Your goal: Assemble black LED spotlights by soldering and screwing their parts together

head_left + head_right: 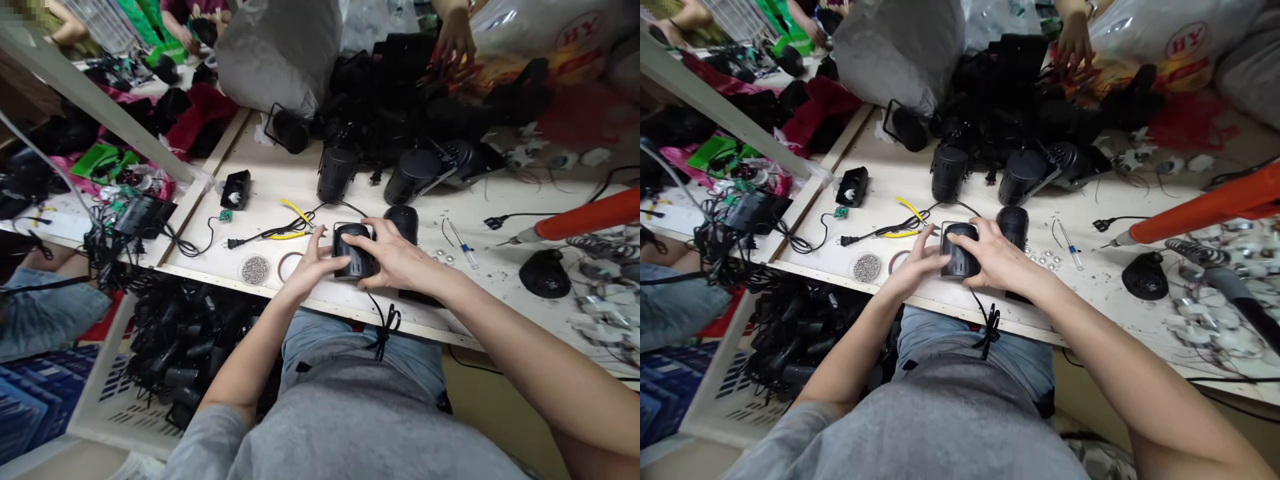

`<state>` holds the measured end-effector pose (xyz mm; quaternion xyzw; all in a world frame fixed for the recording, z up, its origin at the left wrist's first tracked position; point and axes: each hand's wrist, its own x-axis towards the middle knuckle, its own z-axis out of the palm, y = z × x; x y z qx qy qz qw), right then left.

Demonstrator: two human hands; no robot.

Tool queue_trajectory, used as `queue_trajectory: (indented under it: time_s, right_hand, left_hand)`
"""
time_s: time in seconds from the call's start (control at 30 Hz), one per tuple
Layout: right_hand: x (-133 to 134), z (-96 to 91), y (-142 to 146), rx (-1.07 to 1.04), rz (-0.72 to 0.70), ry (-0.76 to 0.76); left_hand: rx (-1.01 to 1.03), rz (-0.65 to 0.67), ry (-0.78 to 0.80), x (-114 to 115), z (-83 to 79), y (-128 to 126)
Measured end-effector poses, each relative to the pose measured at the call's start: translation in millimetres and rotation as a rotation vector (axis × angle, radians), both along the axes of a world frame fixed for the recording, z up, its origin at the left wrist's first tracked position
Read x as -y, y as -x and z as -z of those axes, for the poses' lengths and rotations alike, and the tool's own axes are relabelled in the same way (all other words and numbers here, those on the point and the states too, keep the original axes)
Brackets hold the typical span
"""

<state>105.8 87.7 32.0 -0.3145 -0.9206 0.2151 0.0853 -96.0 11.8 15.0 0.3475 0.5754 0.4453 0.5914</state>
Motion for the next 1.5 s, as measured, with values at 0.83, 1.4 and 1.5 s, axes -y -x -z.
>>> queue_trajectory:
  time_s: [0.83, 1.4, 1.5]
  right_hand:
    - [64, -12.2, 14, -0.56, 0.646, 0.712]
    - [97, -4.3, 17, -0.845, 0.605, 0.815]
    - [106, -9.8, 20, -0.797, 0.569, 0.575]
  left_hand:
    - [0.203, -0.258, -0.045, 6, -16.5, -29]
    - [0.458, -0.477, 0.026, 10, -16.3, -17]
    - [0.475, -0.468, 0.019, 11, -15.4, -21]
